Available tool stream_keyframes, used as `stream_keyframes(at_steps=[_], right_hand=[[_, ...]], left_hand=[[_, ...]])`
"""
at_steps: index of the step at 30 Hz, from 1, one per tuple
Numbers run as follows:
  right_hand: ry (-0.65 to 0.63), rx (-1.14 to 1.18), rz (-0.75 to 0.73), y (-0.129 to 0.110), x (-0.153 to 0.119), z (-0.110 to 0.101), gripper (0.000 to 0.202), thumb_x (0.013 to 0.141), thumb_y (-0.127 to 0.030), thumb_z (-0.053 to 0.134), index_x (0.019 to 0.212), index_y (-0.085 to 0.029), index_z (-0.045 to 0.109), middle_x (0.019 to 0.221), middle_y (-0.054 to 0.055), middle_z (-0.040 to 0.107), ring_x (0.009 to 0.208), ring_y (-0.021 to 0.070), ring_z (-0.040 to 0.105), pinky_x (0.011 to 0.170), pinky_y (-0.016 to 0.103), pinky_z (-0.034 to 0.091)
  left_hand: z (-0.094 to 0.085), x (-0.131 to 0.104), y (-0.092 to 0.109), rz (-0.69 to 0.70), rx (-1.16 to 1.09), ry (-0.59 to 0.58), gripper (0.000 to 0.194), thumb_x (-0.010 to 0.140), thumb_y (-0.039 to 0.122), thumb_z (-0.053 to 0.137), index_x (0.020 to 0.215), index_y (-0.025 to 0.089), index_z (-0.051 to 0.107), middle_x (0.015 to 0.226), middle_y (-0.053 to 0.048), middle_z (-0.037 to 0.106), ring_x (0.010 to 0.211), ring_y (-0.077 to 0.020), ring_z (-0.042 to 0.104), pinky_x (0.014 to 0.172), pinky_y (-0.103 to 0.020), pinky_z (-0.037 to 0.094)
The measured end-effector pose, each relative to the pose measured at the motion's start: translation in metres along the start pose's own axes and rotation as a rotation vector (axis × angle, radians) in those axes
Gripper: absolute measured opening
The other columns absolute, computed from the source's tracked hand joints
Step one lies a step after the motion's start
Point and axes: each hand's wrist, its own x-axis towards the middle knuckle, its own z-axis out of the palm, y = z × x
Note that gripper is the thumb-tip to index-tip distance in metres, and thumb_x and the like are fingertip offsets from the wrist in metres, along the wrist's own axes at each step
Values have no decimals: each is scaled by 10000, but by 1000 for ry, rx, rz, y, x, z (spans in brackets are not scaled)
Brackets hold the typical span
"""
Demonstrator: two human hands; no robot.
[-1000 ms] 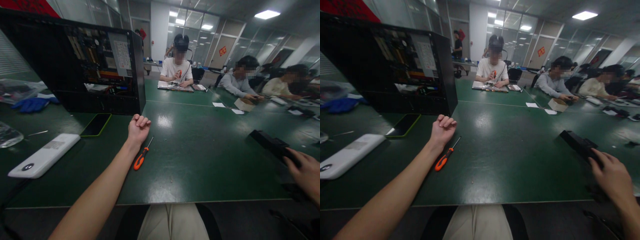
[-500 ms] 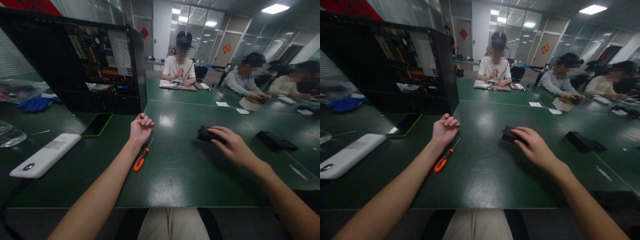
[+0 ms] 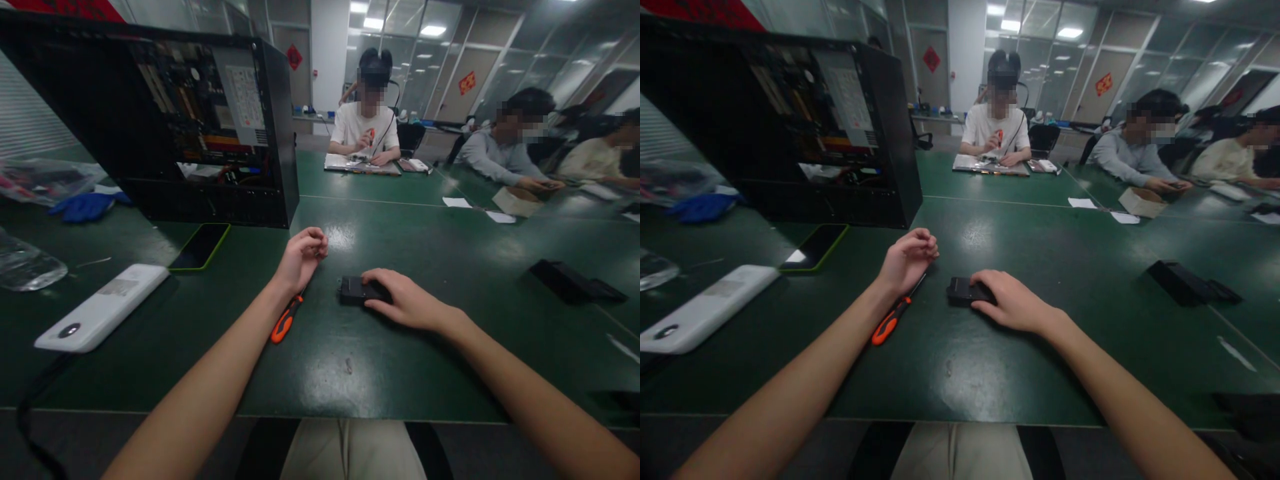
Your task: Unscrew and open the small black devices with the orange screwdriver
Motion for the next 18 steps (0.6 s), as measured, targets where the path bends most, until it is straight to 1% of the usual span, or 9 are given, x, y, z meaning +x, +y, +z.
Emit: stream_keyframes(at_steps=[3, 7, 8, 10, 12, 13, 14, 15, 18], right_hand=[[3, 22, 13, 1, -3, 9, 275, 998, -334, 660, 1211, -201, 548, 1224, 128, 703, 1047, 256, 686, 913, 432, 565], [15, 27, -1, 2, -3, 13, 285, 998, -314, 663, 1218, -196, 525, 1217, 129, 700, 1001, 237, 688, 872, 405, 565], [13, 34, -8, 2, -3, 12, 294, 997, -309, 667, 1226, -193, 524, 1243, 136, 694, 1027, 238, 687, 887, 407, 564], [29, 3, -52, -4, -3, 9, 298, 997, -308, 673, 1227, -180, 533, 1349, 169, 654, 1172, 268, 655, 985, 445, 538], [90, -138, -148, -18, 0, 6, 252, 1018, -298, 645, 1211, -162, 558, 1424, 188, 617, 1295, 310, 587, 1071, 504, 479], [121, -231, -215, -28, 3, 6, 213, 1037, -284, 613, 1200, -154, 575, 1420, 181, 624, 1292, 315, 580, 1066, 510, 470], [137, -326, -286, -42, 7, 7, 180, 1059, -265, 568, 1193, -146, 592, 1388, 167, 647, 1245, 308, 596, 1029, 496, 479], [127, -396, -353, -56, 11, 10, 172, 1080, -242, 517, 1186, -141, 605, 1337, 144, 676, 1149, 282, 625, 950, 459, 498], [7, -470, -487, -99, 32, 33, 264, 1119, -188, 375, 1169, -127, 628, 1224, 101, 711, 954, 223, 628, 757, 382, 479]], left_hand=[[3, -2, -1, -6, 34, -27, 120, 685, 115, 707, 797, 144, 673, 747, -8, 603, 654, -111, 510, 657, -243, 420], [4, -3, -5, -4, 147, -86, 161, 685, 177, 768, 825, 139, 699, 777, -23, 643, 702, -125, 556, 672, -244, 427], [5, -4, -7, -12, 168, -96, 177, 687, 192, 783, 837, 136, 708, 789, -30, 655, 717, -131, 570, 678, -246, 433], [6, -5, -10, -16, 177, -103, 192, 702, 218, 804, 853, 134, 720, 813, -38, 670, 745, -140, 590, 694, -251, 448], [8, -5, -11, 8, 156, -93, 186, 731, 244, 809, 861, 142, 723, 826, -34, 669, 761, -141, 599, 706, -249, 461], [8, -5, -10, 24, 133, -80, 181, 744, 253, 808, 863, 146, 723, 827, -30, 664, 764, -138, 600, 709, -245, 465], [9, -5, -8, 38, 103, -64, 174, 756, 258, 805, 863, 149, 722, 823, -26, 656, 761, -135, 599, 708, -242, 469], [9, -5, -6, 47, 68, -48, 166, 766, 263, 797, 861, 150, 721, 815, -23, 646, 754, -132, 597, 706, -240, 473], [7, -3, 5, 60, -35, -2, 130, 790, 266, 758, 836, 155, 707, 793, -16, 614, 722, -130, 587, 697, -249, 493]])
